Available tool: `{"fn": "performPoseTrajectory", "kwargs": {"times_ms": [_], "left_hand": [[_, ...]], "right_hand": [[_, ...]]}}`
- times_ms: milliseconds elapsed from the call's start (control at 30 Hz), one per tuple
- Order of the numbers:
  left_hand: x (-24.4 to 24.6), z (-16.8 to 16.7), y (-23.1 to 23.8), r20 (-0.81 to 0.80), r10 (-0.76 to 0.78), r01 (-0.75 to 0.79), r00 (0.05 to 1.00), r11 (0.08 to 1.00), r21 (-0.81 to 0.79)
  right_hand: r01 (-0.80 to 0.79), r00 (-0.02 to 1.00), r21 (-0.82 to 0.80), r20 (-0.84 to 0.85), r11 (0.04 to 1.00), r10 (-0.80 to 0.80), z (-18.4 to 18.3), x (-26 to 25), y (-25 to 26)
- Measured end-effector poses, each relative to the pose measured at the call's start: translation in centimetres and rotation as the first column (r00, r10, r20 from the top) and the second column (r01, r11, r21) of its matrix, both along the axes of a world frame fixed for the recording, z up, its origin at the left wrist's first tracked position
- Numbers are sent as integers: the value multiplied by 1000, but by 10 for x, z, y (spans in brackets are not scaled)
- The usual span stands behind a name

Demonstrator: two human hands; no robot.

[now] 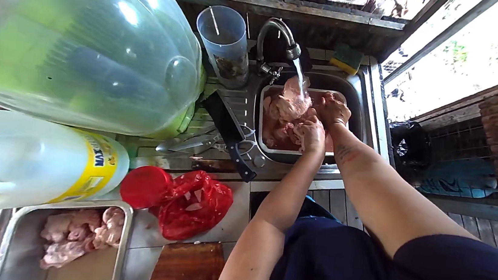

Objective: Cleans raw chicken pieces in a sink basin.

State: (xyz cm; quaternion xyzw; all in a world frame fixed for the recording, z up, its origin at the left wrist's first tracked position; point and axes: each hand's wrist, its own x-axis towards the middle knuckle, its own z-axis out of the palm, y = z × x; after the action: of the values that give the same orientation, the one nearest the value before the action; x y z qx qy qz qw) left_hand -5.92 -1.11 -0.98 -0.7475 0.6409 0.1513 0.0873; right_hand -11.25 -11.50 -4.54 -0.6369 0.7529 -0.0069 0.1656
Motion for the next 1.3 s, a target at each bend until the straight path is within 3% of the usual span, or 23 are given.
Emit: {"fn": "performPoseTrajectory", "kwargs": {"times_ms": [267, 833, 933, 1033, 1133, 1200, 1300], "left_hand": [[0, 2, -3, -52, 84, -85, 995, 996, 0], [1, 1, -3, -85, 78, -78, 993, 997, 4], [-3, 3, -7, -98, 133, -129, 986, 990, 49], [3, 24, -10, -216, 255, -214, 943, 957, 198], [24, 50, -15, -300, 126, -43, 945, 962, 269], [51, 63, -24, -382, -2, 69, 924, 984, 163], [87, 64, -38, -372, 81, -133, 925, 984, -117]], "right_hand": [[-7, 1000, 0, -18, 1000, 7, -2, 3, -5], [-52, 999, 14, -8, 999, 52, 1, 3, -7], [-112, 994, 26, -9, 993, 112, 2, 1, -7], [-266, 962, 221, -6, 938, 274, 12, 5, -17], [-409, 907, 258, 9, 875, 422, 23, 7, -23], [-398, 917, 246, 95, 884, 387, 39, 21, -13], [-523, 808, 154, 401, 838, 431, 21, 10, -22]]}}
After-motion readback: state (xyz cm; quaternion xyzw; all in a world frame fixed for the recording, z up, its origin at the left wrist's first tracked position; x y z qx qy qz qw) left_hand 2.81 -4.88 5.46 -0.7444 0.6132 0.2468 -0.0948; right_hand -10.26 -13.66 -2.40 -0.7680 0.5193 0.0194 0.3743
